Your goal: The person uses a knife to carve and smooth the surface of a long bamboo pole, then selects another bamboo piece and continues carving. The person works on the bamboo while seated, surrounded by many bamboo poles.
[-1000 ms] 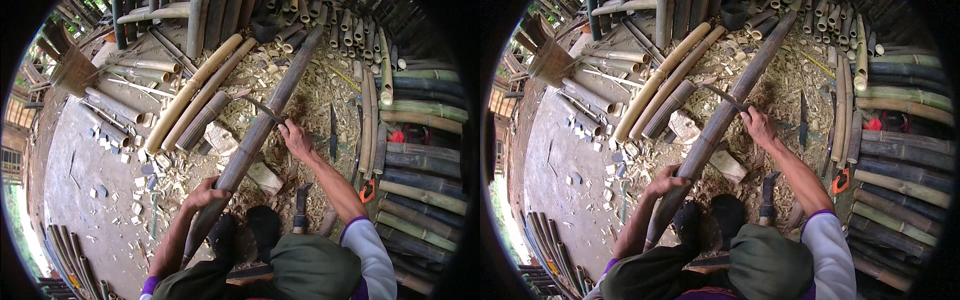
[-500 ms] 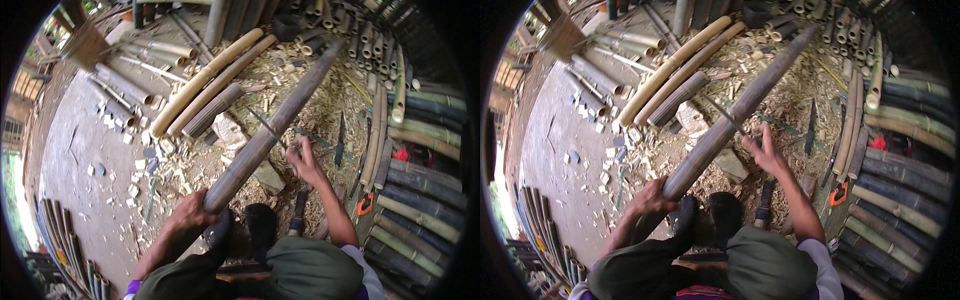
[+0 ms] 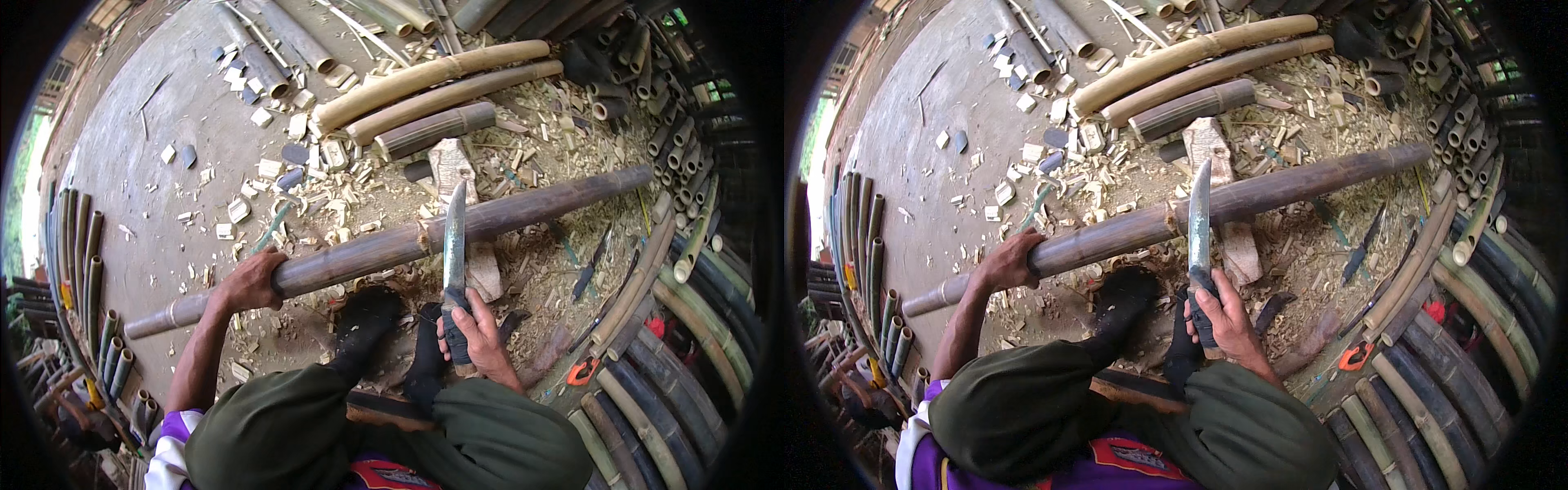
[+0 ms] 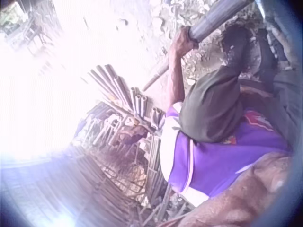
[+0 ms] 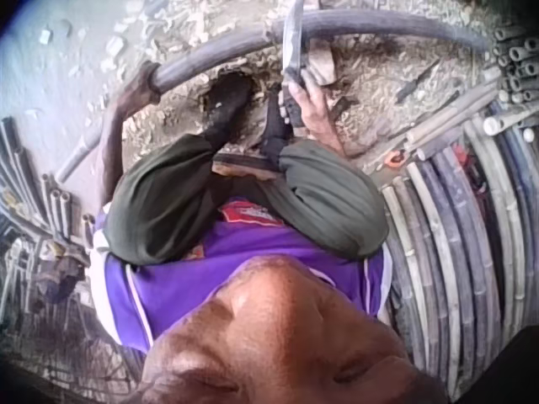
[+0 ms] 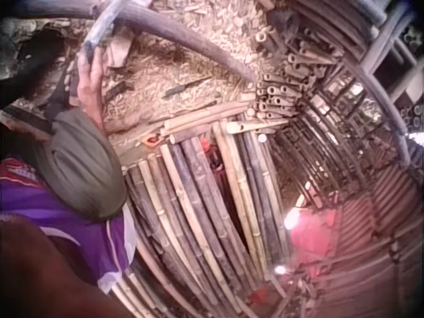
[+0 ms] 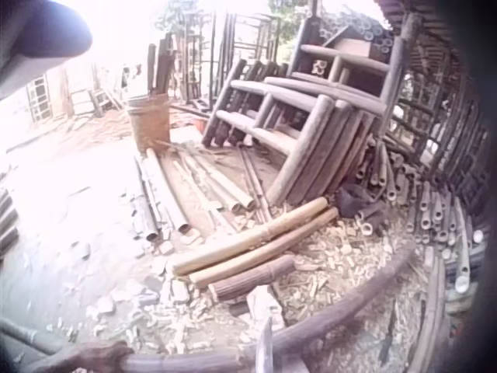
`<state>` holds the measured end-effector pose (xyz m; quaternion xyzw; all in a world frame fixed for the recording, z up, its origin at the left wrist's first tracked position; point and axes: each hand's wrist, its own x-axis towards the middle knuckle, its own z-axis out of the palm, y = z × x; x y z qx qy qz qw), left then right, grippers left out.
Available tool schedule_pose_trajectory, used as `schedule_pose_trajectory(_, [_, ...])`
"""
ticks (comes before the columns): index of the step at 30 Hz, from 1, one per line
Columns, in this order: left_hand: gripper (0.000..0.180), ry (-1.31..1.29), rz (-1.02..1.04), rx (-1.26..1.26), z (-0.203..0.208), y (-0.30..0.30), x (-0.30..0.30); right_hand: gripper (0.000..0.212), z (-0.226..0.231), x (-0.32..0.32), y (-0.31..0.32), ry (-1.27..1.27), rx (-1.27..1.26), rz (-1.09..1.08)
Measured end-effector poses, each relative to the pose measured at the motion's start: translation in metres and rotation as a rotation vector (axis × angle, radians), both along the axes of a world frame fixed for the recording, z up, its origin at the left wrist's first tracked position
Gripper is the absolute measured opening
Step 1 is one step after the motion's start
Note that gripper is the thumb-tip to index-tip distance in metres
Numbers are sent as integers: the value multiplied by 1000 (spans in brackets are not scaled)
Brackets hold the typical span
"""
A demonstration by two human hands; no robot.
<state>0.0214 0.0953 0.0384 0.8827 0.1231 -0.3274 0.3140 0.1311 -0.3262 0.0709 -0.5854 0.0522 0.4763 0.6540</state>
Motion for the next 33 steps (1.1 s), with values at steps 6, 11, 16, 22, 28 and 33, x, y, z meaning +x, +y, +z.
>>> schedule_pose_trajectory(6, [67,-275,18,323,-35,-26,-7,38,-39,6,9,-129,-5,-26])
schedule_pose_trajectory(11, [72,-332,37,341,-48,-30,-11,36,-48,15,8,-198,-126,-47])
schedule_pose_trajectory(16, [65,-249,20,322,-39,-2,-20,34,-55,11,24,-273,-194,-249])
schedule_pose_trajectory(22, [54,-236,71,319,-49,2,-31,30,-49,14,30,-326,-243,106])
schedule_pose_trajectory(28, [48,-263,56,339,-51,1,-28,30,-70,6,41,-444,-258,14])
schedule_pose_trajectory(33, [48,-233,69,331,-45,3,-28,24,-58,23,31,-288,-203,-50])
